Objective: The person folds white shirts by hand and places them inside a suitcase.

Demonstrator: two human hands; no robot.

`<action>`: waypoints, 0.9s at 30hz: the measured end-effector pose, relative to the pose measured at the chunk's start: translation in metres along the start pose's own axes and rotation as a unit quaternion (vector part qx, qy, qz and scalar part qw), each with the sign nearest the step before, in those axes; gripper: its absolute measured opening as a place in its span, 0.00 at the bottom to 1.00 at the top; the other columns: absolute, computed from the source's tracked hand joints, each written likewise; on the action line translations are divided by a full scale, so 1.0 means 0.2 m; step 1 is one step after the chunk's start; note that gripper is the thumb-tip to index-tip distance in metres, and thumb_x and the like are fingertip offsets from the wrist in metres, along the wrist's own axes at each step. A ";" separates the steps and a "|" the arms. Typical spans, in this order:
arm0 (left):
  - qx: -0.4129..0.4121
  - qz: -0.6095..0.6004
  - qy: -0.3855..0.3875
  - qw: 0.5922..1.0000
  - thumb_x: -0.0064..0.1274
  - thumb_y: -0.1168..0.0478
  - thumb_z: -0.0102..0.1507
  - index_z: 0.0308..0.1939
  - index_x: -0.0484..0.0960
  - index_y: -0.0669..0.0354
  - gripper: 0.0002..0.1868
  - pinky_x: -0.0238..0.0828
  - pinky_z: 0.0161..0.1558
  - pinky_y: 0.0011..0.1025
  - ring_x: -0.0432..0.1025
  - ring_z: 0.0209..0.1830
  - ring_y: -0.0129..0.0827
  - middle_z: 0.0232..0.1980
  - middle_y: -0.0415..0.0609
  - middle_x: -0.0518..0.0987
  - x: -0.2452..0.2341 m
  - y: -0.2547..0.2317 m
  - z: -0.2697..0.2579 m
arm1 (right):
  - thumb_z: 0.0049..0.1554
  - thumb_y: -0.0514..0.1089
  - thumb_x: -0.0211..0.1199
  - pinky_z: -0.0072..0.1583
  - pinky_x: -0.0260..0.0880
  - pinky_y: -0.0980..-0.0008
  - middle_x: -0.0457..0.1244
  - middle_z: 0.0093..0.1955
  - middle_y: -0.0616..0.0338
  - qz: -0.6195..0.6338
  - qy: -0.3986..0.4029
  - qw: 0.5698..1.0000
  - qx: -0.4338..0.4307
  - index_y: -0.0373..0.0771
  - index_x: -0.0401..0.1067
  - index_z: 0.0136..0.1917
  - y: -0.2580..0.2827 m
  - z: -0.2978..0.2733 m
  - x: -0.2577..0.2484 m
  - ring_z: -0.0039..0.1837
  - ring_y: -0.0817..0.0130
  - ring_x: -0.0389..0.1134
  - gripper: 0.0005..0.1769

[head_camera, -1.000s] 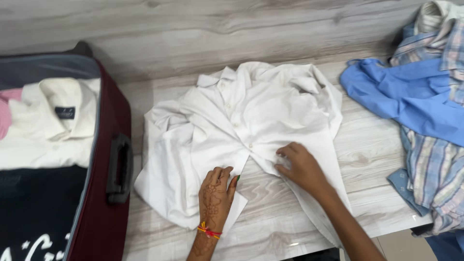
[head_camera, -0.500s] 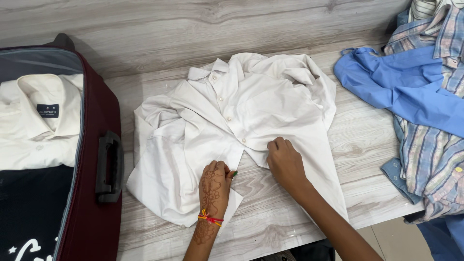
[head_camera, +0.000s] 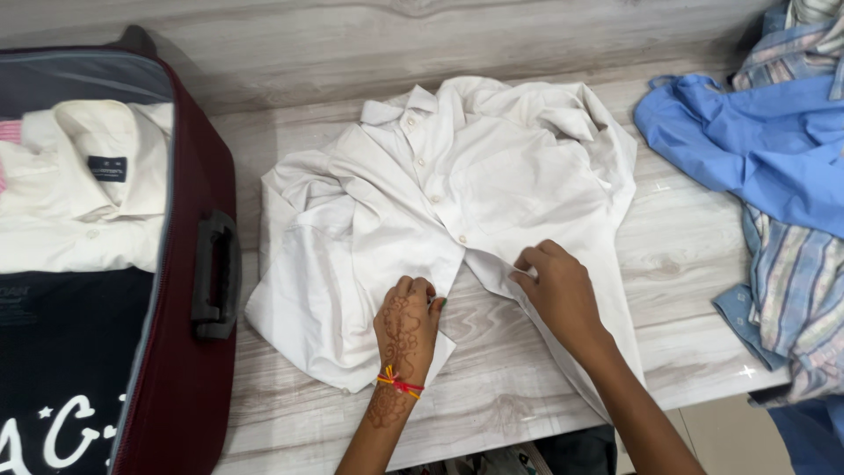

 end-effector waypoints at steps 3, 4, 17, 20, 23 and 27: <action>-0.024 0.017 0.007 1.000 0.63 0.60 0.57 0.32 0.79 0.59 0.09 0.71 0.38 0.41 0.74 0.38 0.44 0.35 0.48 0.78 0.03 -0.02 -0.01 | 0.51 0.42 0.71 0.41 0.74 0.65 0.68 0.42 0.57 0.154 0.060 0.984 0.065 0.33 0.75 0.42 -0.04 0.02 0.03 0.39 0.67 0.74 0.10; -0.032 0.010 0.019 0.999 0.63 0.60 0.57 0.31 0.78 0.59 0.09 0.70 0.36 0.42 0.74 0.37 0.44 0.35 0.48 0.78 0.02 -0.02 -0.02 | 0.52 0.42 0.70 0.40 0.75 0.67 0.69 0.42 0.58 0.212 0.078 0.970 0.086 0.32 0.74 0.43 -0.06 0.02 0.05 0.39 0.69 0.75 0.11; -0.189 -0.309 0.055 0.930 0.57 0.64 0.61 0.37 0.82 0.64 0.05 0.76 0.30 0.31 0.82 0.28 0.30 0.36 0.46 0.80 -0.16 -0.21 0.02 | 0.58 0.44 0.64 0.44 0.78 0.73 0.70 0.41 0.58 0.466 0.067 0.874 0.119 0.31 0.73 0.50 -0.04 -0.04 0.30 0.41 0.74 0.74 0.13; -0.233 -0.473 -0.023 0.850 0.55 0.68 0.62 0.40 0.82 0.65 0.04 0.77 0.31 0.32 0.81 0.31 0.31 0.38 0.46 0.80 -0.02 -0.20 0.05 | 0.59 0.42 0.64 0.45 0.74 0.74 0.68 0.42 0.59 0.482 0.022 0.871 0.096 0.32 0.71 0.50 0.01 -0.04 0.43 0.42 0.76 0.71 0.11; -0.108 -0.330 -0.104 0.932 0.56 0.70 0.63 0.41 0.82 0.67 0.04 0.76 0.36 0.31 0.78 0.32 0.34 0.37 0.50 0.80 0.10 -0.14 0.11 | 0.56 0.38 0.67 0.42 0.67 0.71 0.66 0.41 0.55 0.347 -0.070 0.932 0.072 0.31 0.71 0.49 0.05 -0.02 0.49 0.39 0.73 0.66 0.10; -0.058 -0.289 -0.093 0.951 0.58 0.69 0.62 0.41 0.81 0.68 0.06 0.74 0.35 0.32 0.76 0.31 0.35 0.37 0.51 0.79 0.17 -0.06 0.14 | 0.54 0.35 0.67 0.43 0.68 0.69 0.64 0.42 0.54 0.290 -0.131 0.948 0.009 0.31 0.70 0.48 0.08 0.04 0.47 0.40 0.69 0.66 0.10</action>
Point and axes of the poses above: each hand's wrist, its own z-axis towards the middle knuckle, its own x-axis out of the palm, y = z × x, the point moved 2 cm from there along z, towards the middle knuckle
